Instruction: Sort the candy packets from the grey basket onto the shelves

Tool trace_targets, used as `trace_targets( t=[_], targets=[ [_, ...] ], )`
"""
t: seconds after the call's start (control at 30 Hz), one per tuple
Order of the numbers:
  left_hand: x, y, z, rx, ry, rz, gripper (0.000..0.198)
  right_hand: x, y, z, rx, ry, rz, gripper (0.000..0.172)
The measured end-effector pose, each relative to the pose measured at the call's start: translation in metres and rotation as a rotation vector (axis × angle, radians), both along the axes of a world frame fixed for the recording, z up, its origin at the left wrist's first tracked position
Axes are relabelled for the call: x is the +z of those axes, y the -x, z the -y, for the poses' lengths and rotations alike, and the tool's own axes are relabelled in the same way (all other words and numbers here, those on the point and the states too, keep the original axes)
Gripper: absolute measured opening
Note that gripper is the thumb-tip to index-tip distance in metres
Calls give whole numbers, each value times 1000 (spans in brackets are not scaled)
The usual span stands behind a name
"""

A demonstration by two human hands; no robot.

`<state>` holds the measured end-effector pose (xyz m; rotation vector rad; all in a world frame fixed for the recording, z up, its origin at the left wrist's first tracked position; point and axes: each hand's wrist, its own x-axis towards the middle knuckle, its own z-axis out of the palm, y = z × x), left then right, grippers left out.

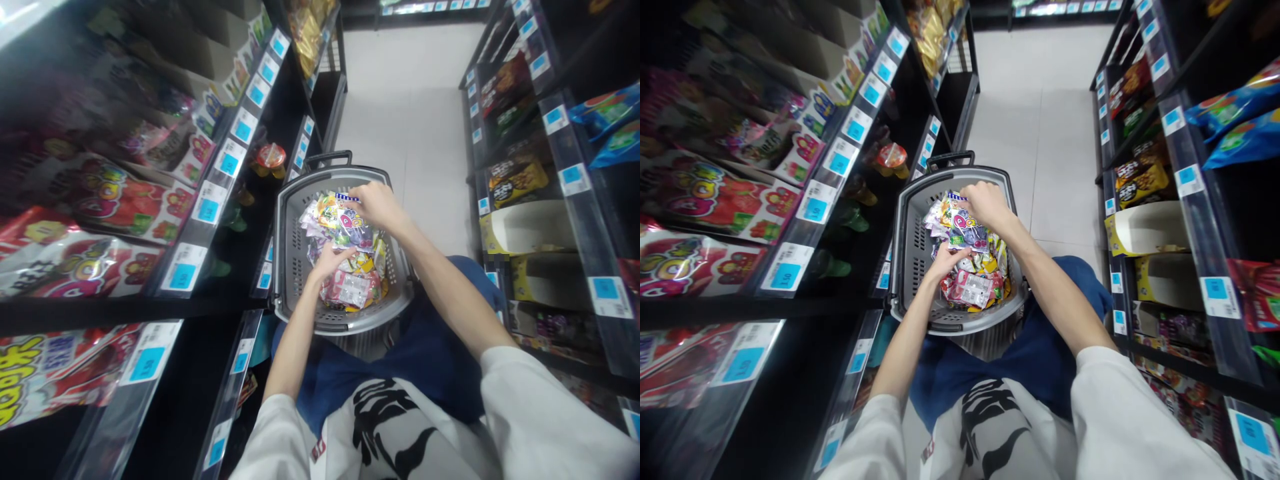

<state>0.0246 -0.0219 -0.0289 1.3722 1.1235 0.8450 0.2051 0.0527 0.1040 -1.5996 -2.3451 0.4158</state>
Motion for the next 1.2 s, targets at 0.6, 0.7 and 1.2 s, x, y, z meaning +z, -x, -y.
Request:
trace_targets(
  t=[0.6,0.7,1.2],
  targets=[
    [1,3,1,52,-54,-73,45,0,1,2,-7,0,43,32],
    [0,3,1,51,-53,-79,47,1,1,2,-8,6,53,32],
    [2,2,1,-4,9,-9,37,-3,-1,-1,-9,-4,2,32]
  ],
)
